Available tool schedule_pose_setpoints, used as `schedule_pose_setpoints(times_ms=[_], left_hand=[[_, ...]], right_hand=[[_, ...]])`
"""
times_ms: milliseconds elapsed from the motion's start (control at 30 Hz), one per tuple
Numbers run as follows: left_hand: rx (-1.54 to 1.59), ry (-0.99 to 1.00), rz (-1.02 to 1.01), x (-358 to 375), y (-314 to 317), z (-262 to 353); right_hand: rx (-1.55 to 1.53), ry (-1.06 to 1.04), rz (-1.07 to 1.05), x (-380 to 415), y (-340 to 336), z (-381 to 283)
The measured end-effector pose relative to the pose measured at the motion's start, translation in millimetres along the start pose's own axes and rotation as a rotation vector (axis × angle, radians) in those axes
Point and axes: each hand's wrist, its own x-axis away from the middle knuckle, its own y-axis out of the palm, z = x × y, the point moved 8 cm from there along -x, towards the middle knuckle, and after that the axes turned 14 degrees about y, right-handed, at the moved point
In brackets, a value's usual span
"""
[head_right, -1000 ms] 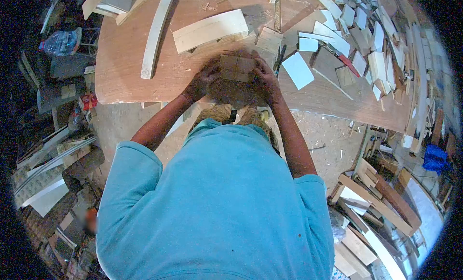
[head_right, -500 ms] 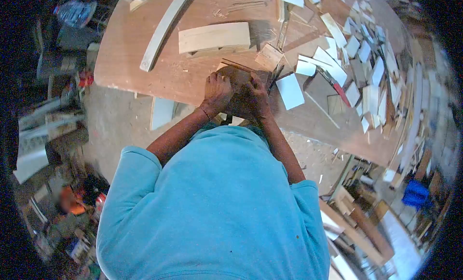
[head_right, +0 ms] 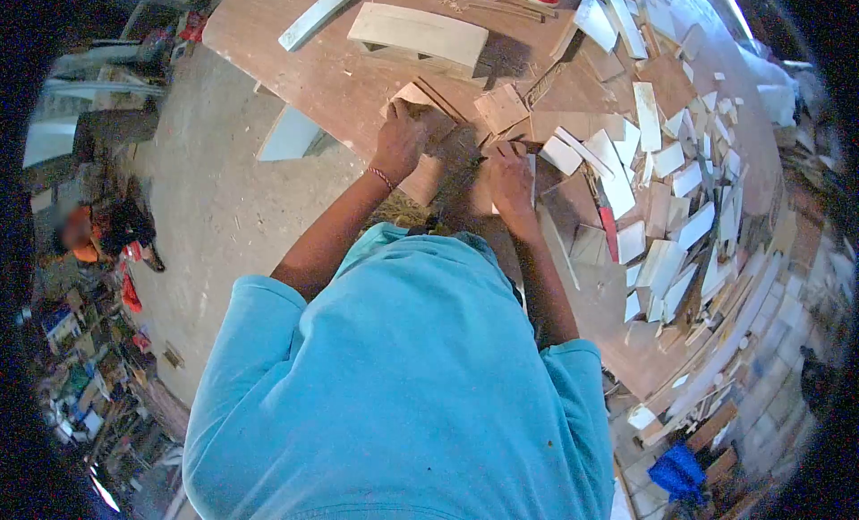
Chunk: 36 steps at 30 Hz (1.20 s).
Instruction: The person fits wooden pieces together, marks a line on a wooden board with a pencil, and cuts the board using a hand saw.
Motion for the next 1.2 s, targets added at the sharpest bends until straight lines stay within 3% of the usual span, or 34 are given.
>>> schedule_pose_setpoints(times_ms=[167, 233, 300, 367, 500, 567, 600, 667, 700, 733, 767, 800, 867, 1033, 1200], left_hand=[[0.064, -0.061, -0.037, -2, 13, -1], [0.165, -0.172, 0.156, -2, 7, -7], [0.116, -0.142, 0.139, -1, 1, -5], [0.073, -0.104, 0.116, -2, -5, 0], [0.049, -0.145, 0.085, -4, -1, 0], [0.037, -0.189, 0.089, -5, 1, -3], [0.043, -0.183, 0.114, -6, -1, -2], [0.049, -0.185, 0.134, -8, -3, -4], [0.065, -0.188, 0.076, -9, -2, -4], [0.081, -0.192, 0.019, -10, -2, -4], [0.084, -0.203, 0.016, -10, -4, -4], [0.105, -0.198, 0.056, -10, -10, -3], [0.122, -0.208, 0.094, -9, -17, -5], [0.158, -0.234, -0.001, -12, -16, -6], [0.127, -0.235, 0.045, -9, -13, -7]], right_hand=[[0.043, -0.203, -0.078, -9, 5, 11], [0.045, -0.267, -0.113, -17, 7, 14], [0.045, -0.329, -0.154, -23, 7, 10], [0.067, -0.292, -0.342, -29, 6, 7], [0.114, -0.482, -0.353, -34, 10, 0], [-0.015, -0.281, -0.336, -47, -2, 3], [-0.013, -0.288, -0.343, -49, 0, -2], [-0.454, -0.093, -0.197, -64, -13, -2], [-0.453, -0.096, -0.207, -66, -9, -10], [-0.643, 0.011, -0.243, -70, -3, -10], [-0.831, 0.122, -0.279, -75, 5, -10], [-0.83, 0.119, -0.292, -77, 15, -18], [-1.029, 0.183, -0.199, -84, 30, -22], [-0.847, 0.048, -0.095, -96, 45, -43], [-0.765, 0.093, -0.136, -96, 47, -40]])
